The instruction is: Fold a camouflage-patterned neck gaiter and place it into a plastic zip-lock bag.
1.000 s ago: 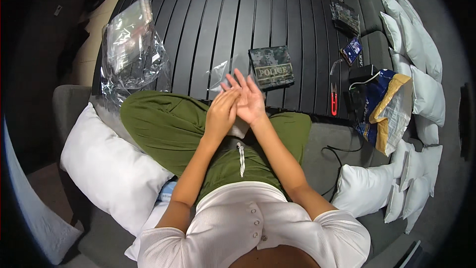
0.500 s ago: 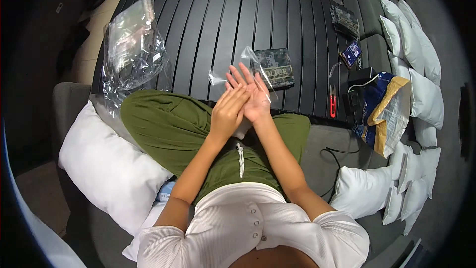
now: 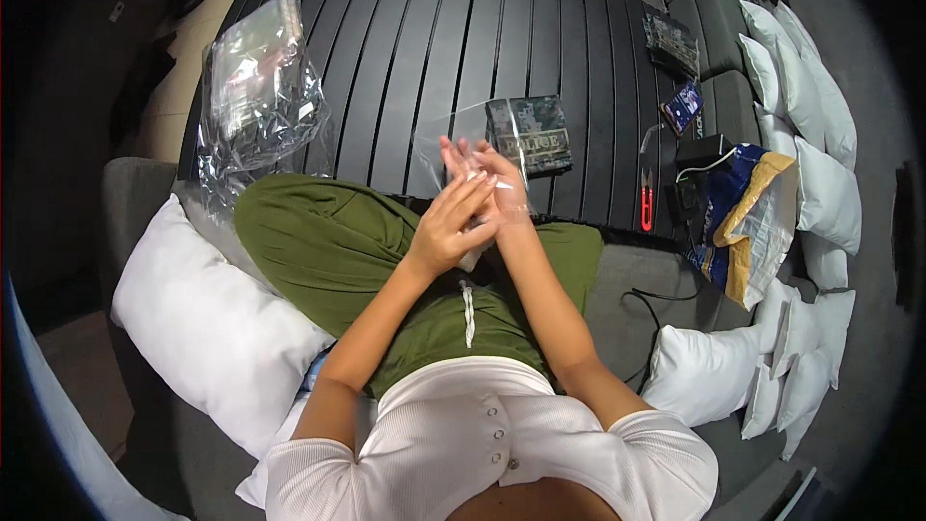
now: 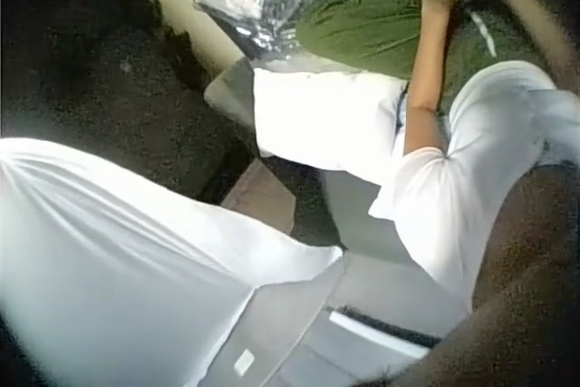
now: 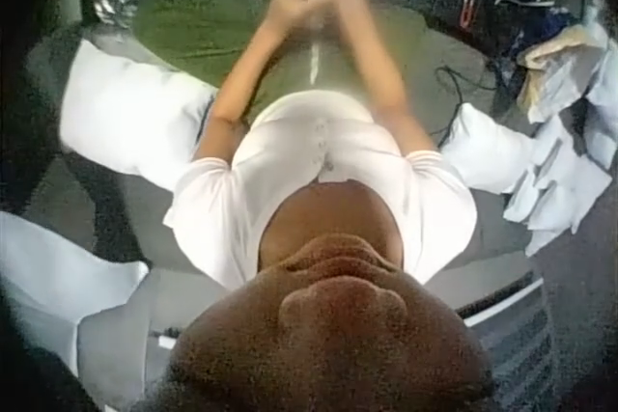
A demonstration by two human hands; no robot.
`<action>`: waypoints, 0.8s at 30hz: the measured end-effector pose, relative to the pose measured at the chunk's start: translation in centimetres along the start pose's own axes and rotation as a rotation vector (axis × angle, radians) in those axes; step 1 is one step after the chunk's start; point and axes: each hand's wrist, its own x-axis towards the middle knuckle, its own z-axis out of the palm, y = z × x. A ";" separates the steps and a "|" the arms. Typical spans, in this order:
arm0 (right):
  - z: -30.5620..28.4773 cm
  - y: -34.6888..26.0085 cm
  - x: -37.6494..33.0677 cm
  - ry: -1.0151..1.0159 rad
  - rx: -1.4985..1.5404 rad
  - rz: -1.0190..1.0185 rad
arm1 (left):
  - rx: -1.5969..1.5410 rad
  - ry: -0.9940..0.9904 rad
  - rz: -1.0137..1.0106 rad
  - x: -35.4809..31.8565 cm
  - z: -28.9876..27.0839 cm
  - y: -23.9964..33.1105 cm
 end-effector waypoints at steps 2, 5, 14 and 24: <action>-1.0 0.3 -0.2 -0.084 -0.057 0.018 | 0.057 0.028 0.034 0.1 -0.2 -0.2; 0.7 0.6 -1.5 -0.122 -0.040 0.073 | 0.102 -0.012 0.009 0.1 -1.0 0.1; 0.4 0.6 -1.8 -0.314 0.093 0.120 | 0.045 -0.040 0.087 -0.1 -2.0 -0.3; 0.5 0.8 -2.5 -0.255 0.047 0.061 | 0.226 -0.102 -0.083 0.5 -1.9 -1.3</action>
